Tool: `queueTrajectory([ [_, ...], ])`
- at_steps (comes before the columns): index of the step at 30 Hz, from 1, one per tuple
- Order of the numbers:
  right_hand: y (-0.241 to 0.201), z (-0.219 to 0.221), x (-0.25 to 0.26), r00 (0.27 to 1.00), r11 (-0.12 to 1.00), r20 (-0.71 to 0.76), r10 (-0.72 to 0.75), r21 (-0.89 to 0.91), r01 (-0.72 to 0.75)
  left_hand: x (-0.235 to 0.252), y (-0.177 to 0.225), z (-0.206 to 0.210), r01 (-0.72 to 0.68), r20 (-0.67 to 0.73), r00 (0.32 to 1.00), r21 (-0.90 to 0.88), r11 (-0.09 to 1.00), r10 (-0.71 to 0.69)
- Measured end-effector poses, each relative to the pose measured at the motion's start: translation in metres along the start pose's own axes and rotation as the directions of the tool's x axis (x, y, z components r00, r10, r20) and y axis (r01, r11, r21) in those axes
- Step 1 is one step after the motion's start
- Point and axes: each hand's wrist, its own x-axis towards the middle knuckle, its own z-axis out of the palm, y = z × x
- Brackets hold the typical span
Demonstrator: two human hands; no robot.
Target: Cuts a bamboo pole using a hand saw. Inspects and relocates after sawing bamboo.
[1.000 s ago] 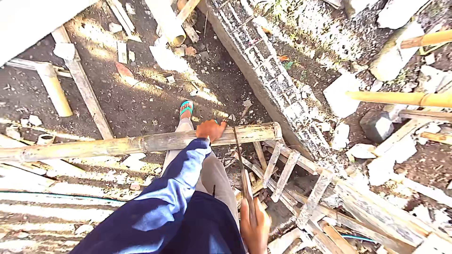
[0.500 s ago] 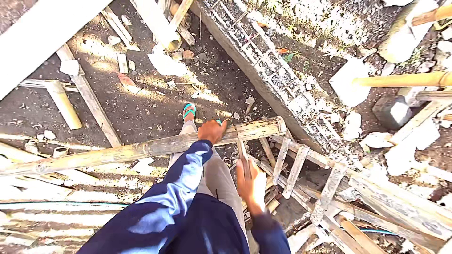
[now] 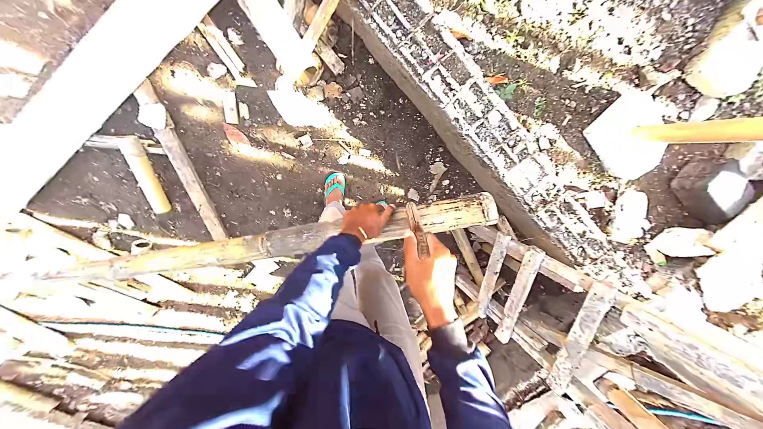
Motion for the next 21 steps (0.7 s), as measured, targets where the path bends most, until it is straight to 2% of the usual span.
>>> queueTrajectory([
  [2,0.015,-0.003,-0.03,0.997,1.0,-0.069,-0.024,-0.019,0.023,0.008,0.004,-0.002,0.009,-0.057,0.998,0.033,0.999,-0.007],
  [5,0.053,-0.031,-0.139,0.978,0.992,-0.17,-0.119,-0.069,0.109,0.012,0.007,-0.003,0.055,-0.031,0.998,0.01,0.998,-0.055],
  [6,0.061,-0.038,-0.159,0.976,0.991,-0.179,-0.126,-0.071,0.115,0.01,0.009,-0.005,0.069,-0.016,0.997,0.002,0.998,-0.069],
  [8,0.062,-0.039,-0.153,0.982,0.994,-0.158,-0.108,-0.044,0.102,0.008,0.012,-0.005,0.087,-0.035,0.996,0.01,0.996,-0.087],
  [11,0.031,-0.017,-0.058,0.99,0.994,-0.097,-0.103,-0.043,0.099,0.003,0.012,0.003,0.084,-0.055,0.995,0.013,0.996,-0.083],
  [13,0.006,-0.009,-0.018,1.0,1.0,0.004,-0.01,-0.019,0.01,0.004,0.009,0.004,0.081,-0.051,0.995,0.006,0.997,-0.08],
  [15,0.013,-0.01,-0.04,0.997,0.998,-0.062,-0.038,-0.051,0.035,0.011,0.011,-0.002,0.076,-0.064,0.995,0.015,0.997,-0.075],
  [17,0.046,-0.021,-0.109,0.981,0.992,-0.159,-0.116,-0.066,0.106,0.016,0.014,-0.005,0.079,-0.057,0.995,0.026,0.997,-0.077],
  [19,0.073,-0.037,-0.162,0.974,0.987,-0.171,-0.147,-0.089,0.133,0.011,0.017,-0.002,0.086,-0.057,0.995,0.013,0.996,-0.085],
  [21,0.071,-0.038,-0.157,0.98,0.99,-0.148,-0.134,-0.053,0.128,0.006,0.019,-0.004,0.087,-0.091,0.992,0.026,0.996,-0.084],
])
